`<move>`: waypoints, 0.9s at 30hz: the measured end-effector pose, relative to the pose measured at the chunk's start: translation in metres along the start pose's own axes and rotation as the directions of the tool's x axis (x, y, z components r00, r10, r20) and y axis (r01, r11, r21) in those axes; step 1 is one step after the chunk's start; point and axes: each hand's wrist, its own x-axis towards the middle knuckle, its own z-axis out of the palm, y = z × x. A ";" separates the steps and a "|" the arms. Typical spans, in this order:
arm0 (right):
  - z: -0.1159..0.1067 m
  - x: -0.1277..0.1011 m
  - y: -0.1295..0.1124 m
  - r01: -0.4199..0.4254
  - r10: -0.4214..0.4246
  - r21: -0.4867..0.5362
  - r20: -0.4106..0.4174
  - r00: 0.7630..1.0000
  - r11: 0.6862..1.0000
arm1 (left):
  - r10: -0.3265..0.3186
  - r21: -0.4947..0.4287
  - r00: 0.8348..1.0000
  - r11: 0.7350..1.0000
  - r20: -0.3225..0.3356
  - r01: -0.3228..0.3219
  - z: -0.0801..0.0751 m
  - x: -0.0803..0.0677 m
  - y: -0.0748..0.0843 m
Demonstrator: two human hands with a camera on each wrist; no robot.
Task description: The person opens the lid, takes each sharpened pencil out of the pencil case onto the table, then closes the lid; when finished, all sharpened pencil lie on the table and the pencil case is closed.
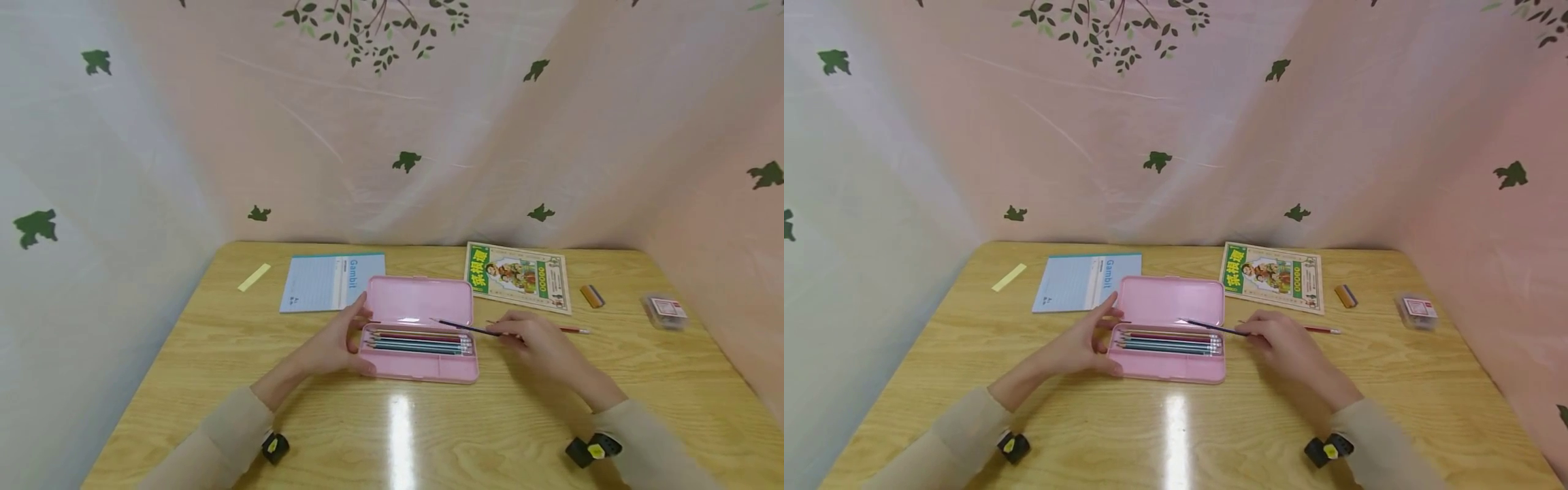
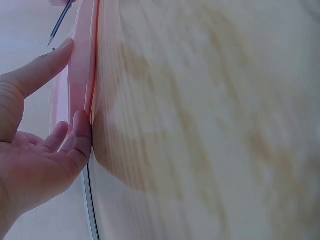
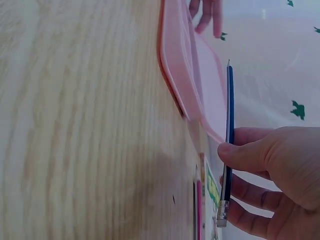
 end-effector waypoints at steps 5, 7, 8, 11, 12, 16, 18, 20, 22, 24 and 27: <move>-0.013 -0.012 0.013 -0.041 0.041 -0.004 -0.024 0.999 0.999 | -0.018 0.018 1.000 1.000 -0.007 0.018 0.001 0.001 0.000; -0.018 -0.017 0.018 -0.049 0.048 -0.019 -0.042 0.998 0.999 | -0.020 0.037 1.000 0.999 -0.009 0.020 0.002 0.001 0.001; -0.020 -0.020 0.021 -0.056 0.054 -0.027 -0.051 0.997 0.998 | -0.019 0.048 1.000 0.999 -0.009 0.019 0.002 0.001 0.001; -0.027 -0.027 0.029 -0.069 0.066 -0.044 -0.074 0.995 0.997 | -0.020 0.067 1.000 0.998 -0.011 0.020 0.002 0.002 0.003; -0.029 -0.029 0.032 -0.073 0.069 -0.048 -0.078 0.995 0.996 | -0.020 0.070 1.000 0.997 -0.010 0.020 0.002 0.003 0.003; -0.036 -0.039 0.043 -0.090 0.083 -0.076 -0.092 0.992 0.993 | -0.033 0.088 0.999 0.996 -0.002 0.033 0.001 0.003 0.003; -0.039 -0.044 0.050 -0.094 0.085 -0.090 -0.090 0.992 0.992 | -0.035 0.098 0.999 0.995 0.004 0.034 0.000 0.003 0.002; -0.041 -0.049 0.057 -0.083 0.072 -0.116 -0.094 0.993 0.990 | -0.028 0.101 1.000 0.995 0.010 0.027 0.000 0.003 0.002; -0.041 -0.054 0.064 -0.061 0.049 -0.138 -0.089 0.995 0.988 | -0.017 0.094 1.000 0.995 0.017 0.015 0.000 0.003 0.001; -0.040 -0.058 0.071 -0.027 0.014 -0.167 -0.079 0.997 0.986 | -0.012 0.088 1.000 0.996 0.023 0.010 -0.001 0.003 0.001; -0.037 -0.062 0.079 0.022 -0.034 -0.186 -0.065 0.997 0.982 | -0.018 0.089 0.999 0.996 0.030 0.015 -0.001 0.003 0.001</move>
